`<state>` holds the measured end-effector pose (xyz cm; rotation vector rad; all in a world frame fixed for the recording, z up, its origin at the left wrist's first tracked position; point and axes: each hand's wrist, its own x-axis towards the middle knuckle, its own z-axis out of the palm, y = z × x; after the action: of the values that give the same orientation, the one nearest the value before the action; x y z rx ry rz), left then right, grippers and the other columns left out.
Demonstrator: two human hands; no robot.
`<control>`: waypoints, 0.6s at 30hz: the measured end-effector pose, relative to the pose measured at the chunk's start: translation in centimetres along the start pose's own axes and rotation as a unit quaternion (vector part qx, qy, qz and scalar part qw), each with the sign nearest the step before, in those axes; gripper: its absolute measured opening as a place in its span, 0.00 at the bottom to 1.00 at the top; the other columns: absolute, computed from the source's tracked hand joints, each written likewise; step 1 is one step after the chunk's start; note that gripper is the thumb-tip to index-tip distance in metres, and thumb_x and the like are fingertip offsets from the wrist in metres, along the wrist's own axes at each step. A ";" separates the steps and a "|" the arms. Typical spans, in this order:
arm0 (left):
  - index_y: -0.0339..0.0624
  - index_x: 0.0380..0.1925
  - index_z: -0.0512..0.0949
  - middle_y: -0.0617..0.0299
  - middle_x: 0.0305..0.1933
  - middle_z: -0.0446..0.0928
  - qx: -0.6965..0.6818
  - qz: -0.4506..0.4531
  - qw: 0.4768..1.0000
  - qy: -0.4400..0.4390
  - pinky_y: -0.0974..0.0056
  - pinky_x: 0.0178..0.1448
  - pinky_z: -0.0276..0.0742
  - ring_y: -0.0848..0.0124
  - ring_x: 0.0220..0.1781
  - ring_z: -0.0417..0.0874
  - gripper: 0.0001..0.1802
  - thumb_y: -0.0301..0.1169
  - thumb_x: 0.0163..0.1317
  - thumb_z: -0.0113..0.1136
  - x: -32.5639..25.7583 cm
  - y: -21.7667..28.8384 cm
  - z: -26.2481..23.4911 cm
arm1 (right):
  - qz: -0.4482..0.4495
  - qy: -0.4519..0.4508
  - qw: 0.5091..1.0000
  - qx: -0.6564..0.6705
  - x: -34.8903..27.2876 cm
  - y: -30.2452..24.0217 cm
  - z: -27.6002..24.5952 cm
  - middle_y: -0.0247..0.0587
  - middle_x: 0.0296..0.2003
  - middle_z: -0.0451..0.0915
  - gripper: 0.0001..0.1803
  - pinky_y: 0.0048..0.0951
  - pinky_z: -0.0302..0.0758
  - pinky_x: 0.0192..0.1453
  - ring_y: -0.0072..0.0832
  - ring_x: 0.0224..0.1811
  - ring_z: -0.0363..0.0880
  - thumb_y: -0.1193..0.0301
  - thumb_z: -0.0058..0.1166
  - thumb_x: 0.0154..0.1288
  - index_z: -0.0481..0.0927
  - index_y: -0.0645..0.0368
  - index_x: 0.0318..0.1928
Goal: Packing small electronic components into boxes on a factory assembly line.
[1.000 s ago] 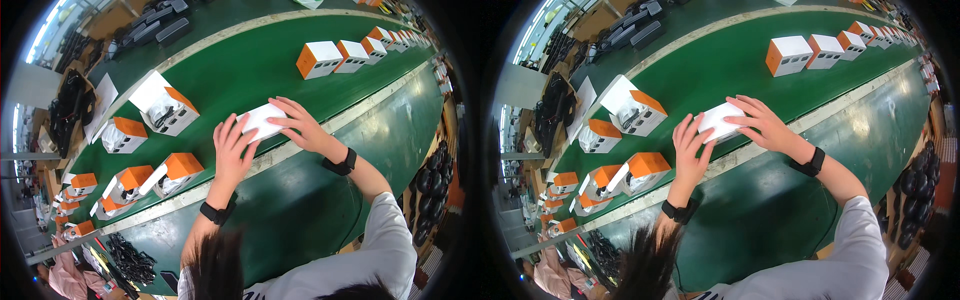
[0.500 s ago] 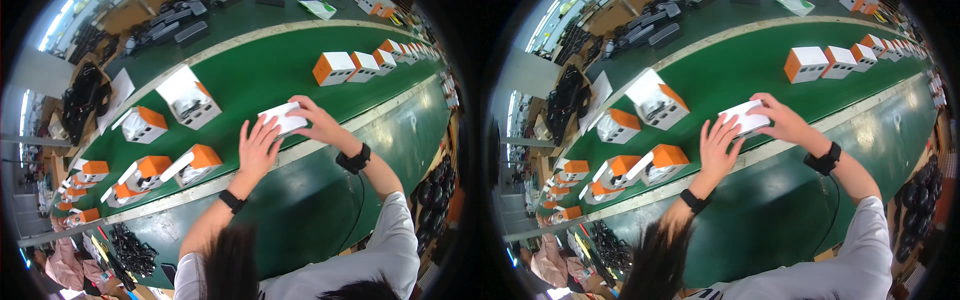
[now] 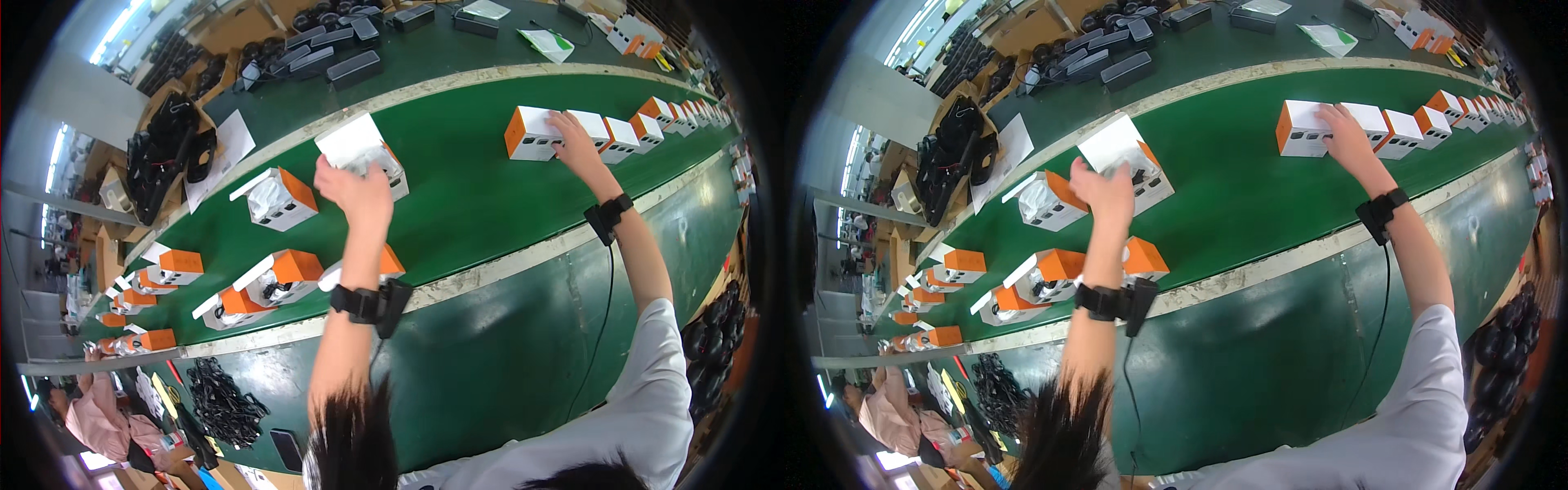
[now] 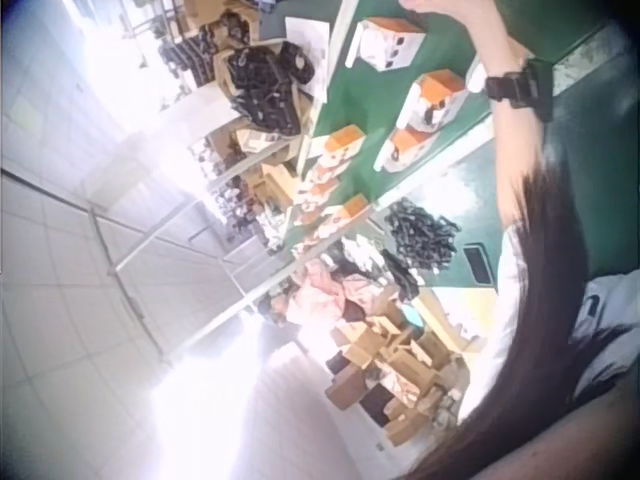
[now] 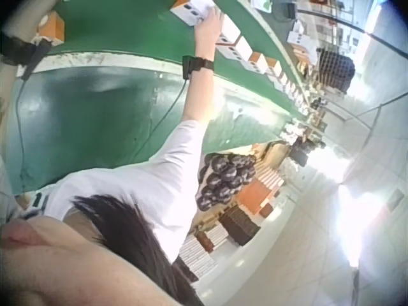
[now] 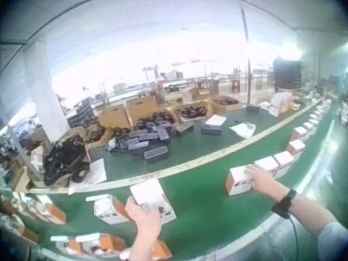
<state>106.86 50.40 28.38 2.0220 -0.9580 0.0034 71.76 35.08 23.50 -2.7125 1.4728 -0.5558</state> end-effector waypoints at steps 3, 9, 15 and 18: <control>0.17 0.55 0.58 0.35 0.49 0.72 -0.057 -0.141 0.930 -0.334 0.54 0.59 0.71 0.45 0.52 0.75 0.38 0.34 0.52 0.63 4.3 0.1 -2.8 | 0.012 0.011 0.991 -0.130 -0.5 -3.7 -2.1 0.50 0.57 0.69 0.27 0.40 0.63 0.66 0.46 0.63 0.65 0.85 0.54 0.47 0.72 0.58 0.53; 0.19 0.45 0.68 0.25 0.46 0.73 0.223 0.044 0.903 -0.364 0.51 0.58 0.74 0.41 0.53 0.76 0.22 0.29 0.57 0.53 5.6 -3.1 -1.7 | -0.015 0.004 0.919 0.394 0.4 -20.9 1.2 0.50 0.53 0.74 0.24 0.36 0.67 0.63 0.42 0.58 0.71 0.72 0.57 0.59 0.71 0.60 0.57; 0.18 0.41 0.66 0.37 0.35 0.79 0.063 -0.062 0.907 -0.413 0.63 0.24 0.83 0.55 0.30 0.86 0.12 0.21 0.60 0.47 4.9 -1.7 -1.4 | 0.089 0.023 0.836 0.540 0.2 -25.9 5.6 0.53 0.59 0.69 0.32 0.33 0.64 0.63 0.39 0.62 0.68 0.68 0.55 0.64 0.60 0.63 0.65; 0.18 0.39 0.68 0.38 0.37 0.79 0.045 -0.050 0.885 -0.461 0.64 0.24 0.83 0.54 0.33 0.86 0.11 0.17 0.59 0.43 3.1 -0.9 -1.2 | 0.137 0.094 0.852 0.497 -0.8 -25.0 5.7 0.53 0.52 0.76 0.25 0.31 0.71 0.56 0.38 0.54 0.76 0.72 0.52 0.65 0.66 0.63 0.62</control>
<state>110.00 49.66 29.50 2.1528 -1.4243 -1.0736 93.38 48.76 22.23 -1.6464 1.0837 -1.1703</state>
